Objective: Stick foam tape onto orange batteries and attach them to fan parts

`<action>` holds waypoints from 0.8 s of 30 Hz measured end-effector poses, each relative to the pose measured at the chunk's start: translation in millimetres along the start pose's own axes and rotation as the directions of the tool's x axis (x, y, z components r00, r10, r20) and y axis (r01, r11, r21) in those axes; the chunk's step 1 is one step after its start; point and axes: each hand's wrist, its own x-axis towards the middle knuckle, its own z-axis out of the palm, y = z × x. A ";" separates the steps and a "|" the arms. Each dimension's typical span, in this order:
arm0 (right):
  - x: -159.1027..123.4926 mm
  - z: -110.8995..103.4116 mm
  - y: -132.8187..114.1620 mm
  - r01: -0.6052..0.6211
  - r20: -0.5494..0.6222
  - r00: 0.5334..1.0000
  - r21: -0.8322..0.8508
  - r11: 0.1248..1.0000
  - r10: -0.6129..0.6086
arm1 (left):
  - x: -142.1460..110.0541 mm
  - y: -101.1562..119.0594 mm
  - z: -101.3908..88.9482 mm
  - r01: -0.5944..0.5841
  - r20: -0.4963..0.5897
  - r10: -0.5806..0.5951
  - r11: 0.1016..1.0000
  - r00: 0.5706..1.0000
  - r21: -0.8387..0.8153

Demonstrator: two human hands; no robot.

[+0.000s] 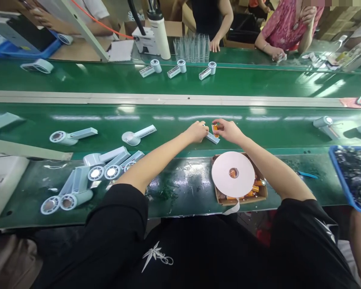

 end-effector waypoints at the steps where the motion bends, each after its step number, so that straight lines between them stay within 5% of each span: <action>1: 0.1 -0.2 2.6 -0.001 0.003 1.000 -0.033 0.999 0.001 | 3.0 1.4 -1.4 0.025 0.009 -0.025 1.000 1.000 0.004; 4: 0.0 -2.1 9.7 0.003 -0.006 1.000 -0.081 0.997 -0.003 | 9.0 1.9 -8.4 0.046 0.044 -0.047 0.999 0.998 0.014; 10: -16.3 -5.6 4.8 0.020 0.021 1.000 -0.132 0.991 -0.018 | -1.8 10.5 -27.3 -0.097 0.082 0.091 0.992 0.993 0.076; 17: -12.4 -7.2 19.8 0.015 -0.004 1.000 -0.059 0.998 -0.015 | 15.6 -2.6 -5.9 -0.206 0.066 0.199 0.970 0.978 0.132; 24: -10.8 -0.2 46.7 0.053 -0.060 0.997 0.198 0.979 -0.041 | 15.1 -7.0 0.8 -0.216 0.096 0.209 0.974 0.973 0.070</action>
